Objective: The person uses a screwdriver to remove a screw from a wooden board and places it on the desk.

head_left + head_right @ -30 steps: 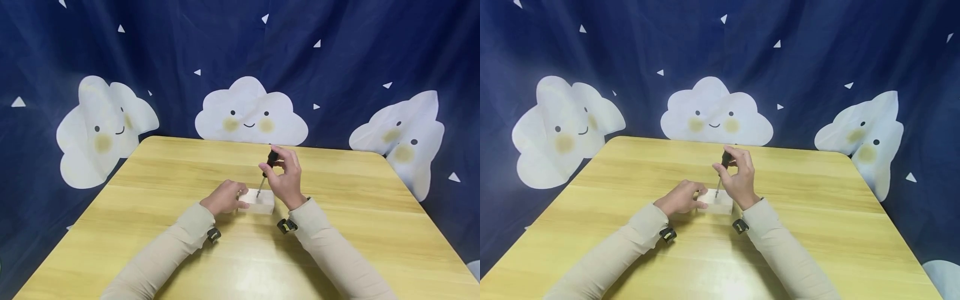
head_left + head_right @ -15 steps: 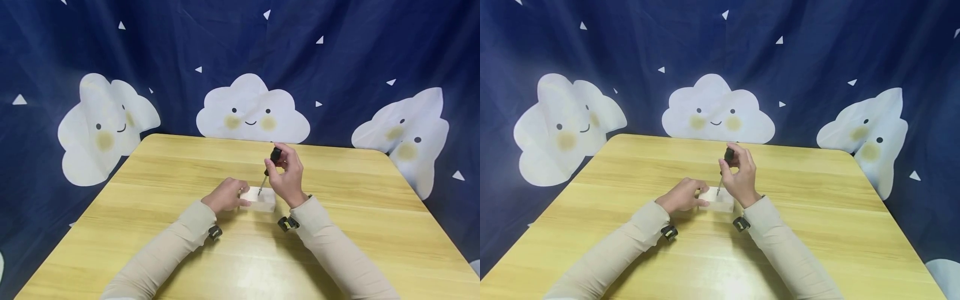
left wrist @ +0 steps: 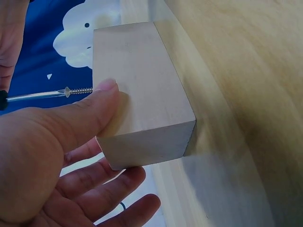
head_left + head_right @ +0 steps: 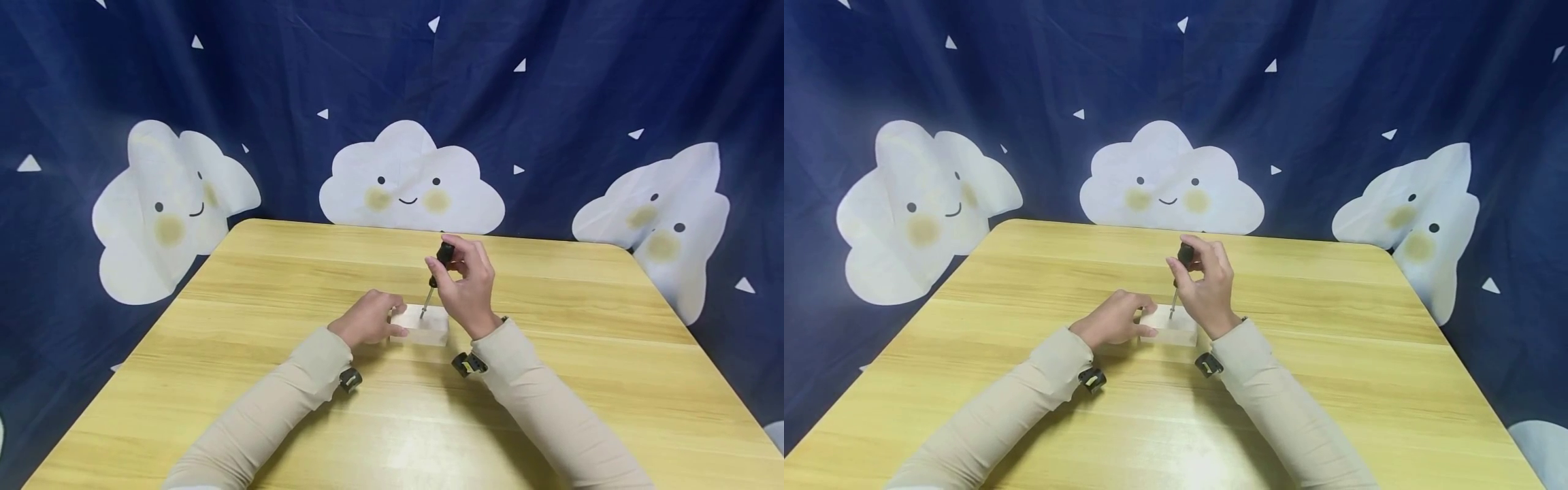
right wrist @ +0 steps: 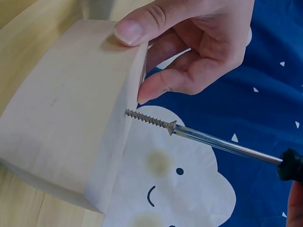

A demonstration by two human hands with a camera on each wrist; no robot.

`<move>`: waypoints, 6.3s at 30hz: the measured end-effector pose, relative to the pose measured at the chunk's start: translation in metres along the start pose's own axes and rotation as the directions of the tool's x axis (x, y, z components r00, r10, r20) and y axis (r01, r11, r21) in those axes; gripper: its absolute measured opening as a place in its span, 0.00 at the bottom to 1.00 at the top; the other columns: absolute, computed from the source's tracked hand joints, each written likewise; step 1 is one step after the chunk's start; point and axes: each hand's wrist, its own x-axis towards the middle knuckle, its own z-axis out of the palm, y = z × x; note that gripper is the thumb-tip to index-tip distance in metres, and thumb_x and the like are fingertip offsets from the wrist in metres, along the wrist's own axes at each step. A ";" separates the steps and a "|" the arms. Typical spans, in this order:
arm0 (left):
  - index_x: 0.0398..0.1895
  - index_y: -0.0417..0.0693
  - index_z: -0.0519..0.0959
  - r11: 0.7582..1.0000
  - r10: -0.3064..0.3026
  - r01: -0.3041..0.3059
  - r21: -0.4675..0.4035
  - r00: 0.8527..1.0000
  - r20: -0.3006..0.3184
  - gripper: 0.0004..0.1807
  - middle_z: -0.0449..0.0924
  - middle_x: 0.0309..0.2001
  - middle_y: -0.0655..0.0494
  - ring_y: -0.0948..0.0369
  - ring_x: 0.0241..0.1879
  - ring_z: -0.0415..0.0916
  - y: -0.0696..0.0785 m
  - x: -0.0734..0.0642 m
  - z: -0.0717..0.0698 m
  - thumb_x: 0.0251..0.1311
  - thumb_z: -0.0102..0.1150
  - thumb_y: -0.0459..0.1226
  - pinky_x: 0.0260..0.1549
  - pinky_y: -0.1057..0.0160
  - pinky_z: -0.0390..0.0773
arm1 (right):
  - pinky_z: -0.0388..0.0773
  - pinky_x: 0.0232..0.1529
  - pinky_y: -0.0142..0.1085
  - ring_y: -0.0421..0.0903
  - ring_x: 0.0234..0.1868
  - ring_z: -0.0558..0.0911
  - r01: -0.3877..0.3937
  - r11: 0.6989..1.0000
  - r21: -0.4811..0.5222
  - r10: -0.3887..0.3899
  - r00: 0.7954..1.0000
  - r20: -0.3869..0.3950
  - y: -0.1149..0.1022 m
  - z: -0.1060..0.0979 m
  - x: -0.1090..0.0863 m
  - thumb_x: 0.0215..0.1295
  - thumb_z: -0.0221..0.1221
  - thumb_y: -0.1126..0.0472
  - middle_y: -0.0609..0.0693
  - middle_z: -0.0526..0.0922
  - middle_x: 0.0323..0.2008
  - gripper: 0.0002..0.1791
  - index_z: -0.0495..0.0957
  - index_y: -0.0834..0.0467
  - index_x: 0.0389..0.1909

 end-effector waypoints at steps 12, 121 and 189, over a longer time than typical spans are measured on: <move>0.37 0.45 0.78 1.000 0.017 -0.017 0.002 1.000 -0.012 0.17 0.81 0.36 0.55 0.61 0.32 0.72 -0.001 0.000 0.000 0.50 0.74 0.44 0.42 0.60 0.75 | 0.82 0.30 0.36 0.55 0.31 0.80 0.007 1.000 0.005 -0.008 0.998 0.068 0.001 -0.001 -0.001 0.44 0.71 0.79 0.64 0.75 0.40 0.30 0.72 0.69 0.51; 0.41 0.45 0.79 0.999 -0.039 0.039 -0.022 0.999 0.023 0.18 0.81 0.40 0.54 0.60 0.33 0.72 0.002 0.000 -0.001 0.51 0.73 0.44 0.43 0.60 0.75 | 0.82 0.27 0.41 0.56 0.27 0.77 -0.046 0.999 0.013 0.044 0.992 0.118 -0.031 -0.007 0.014 0.48 0.64 0.85 0.66 0.74 0.31 0.29 0.66 0.74 0.52; 0.42 0.45 0.80 0.998 -0.051 0.052 -0.029 0.998 0.025 0.19 0.82 0.43 0.51 0.59 0.39 0.75 0.004 -0.001 -0.002 0.51 0.73 0.44 0.48 0.59 0.75 | 0.82 0.27 0.40 0.61 0.31 0.83 -0.023 0.999 0.028 0.018 0.988 0.154 -0.022 -0.015 0.016 0.47 0.64 0.86 0.69 0.76 0.36 0.26 0.71 0.76 0.49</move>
